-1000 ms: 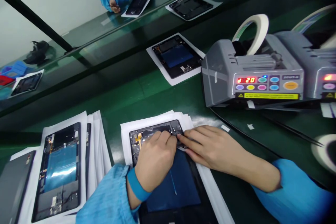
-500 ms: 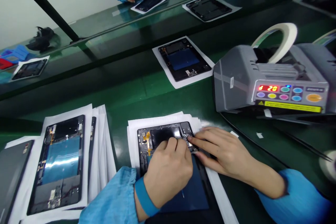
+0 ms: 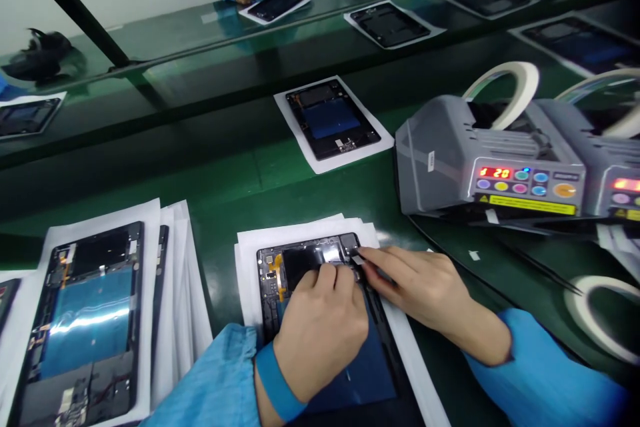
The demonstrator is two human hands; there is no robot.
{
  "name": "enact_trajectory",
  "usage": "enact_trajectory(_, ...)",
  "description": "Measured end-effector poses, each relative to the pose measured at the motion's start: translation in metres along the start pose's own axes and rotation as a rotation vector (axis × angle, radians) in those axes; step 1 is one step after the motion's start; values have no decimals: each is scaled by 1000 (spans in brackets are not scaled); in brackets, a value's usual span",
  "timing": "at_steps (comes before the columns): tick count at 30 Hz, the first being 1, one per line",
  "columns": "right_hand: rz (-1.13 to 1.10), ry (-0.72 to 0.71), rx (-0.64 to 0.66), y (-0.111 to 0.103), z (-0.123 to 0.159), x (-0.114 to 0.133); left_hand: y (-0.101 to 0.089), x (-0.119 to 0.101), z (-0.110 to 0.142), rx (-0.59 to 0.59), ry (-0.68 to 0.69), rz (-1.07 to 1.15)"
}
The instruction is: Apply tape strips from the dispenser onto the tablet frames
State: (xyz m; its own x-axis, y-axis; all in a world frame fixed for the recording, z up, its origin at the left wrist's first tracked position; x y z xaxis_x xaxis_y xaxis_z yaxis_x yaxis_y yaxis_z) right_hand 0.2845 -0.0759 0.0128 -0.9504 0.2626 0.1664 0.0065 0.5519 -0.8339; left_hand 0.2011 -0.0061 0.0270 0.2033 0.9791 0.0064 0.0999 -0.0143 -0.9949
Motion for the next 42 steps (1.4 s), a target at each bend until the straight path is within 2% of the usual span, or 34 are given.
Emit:
enact_trajectory(19,-25,14,-28,4,3,1,3,1,0,-29,-16,-13)
enact_trajectory(27,-70,18,52,4,-2,2,1,1,0,-57,-27,-16)
enact_trajectory(34,-179,64,185,8,-4,-2,1,1,0,-62,-33,-17)
enact_trajectory(42,124,-68,239,1,-7,18,3,2,-1,-56,-33,-27)
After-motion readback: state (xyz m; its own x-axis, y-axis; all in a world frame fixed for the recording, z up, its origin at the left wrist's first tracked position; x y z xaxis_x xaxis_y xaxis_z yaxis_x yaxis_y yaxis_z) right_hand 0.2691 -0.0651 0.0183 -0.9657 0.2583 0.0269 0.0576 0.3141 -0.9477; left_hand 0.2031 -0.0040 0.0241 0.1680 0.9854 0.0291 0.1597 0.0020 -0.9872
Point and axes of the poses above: each hand's wrist, its own z-axis away from the middle knuckle, its own y-axis out of the palm, x = y × z, the point moved 6 cm from there along -z, towards the middle knuckle, and after that the axes turned 5 degrees about y, right-handed, at the moved point
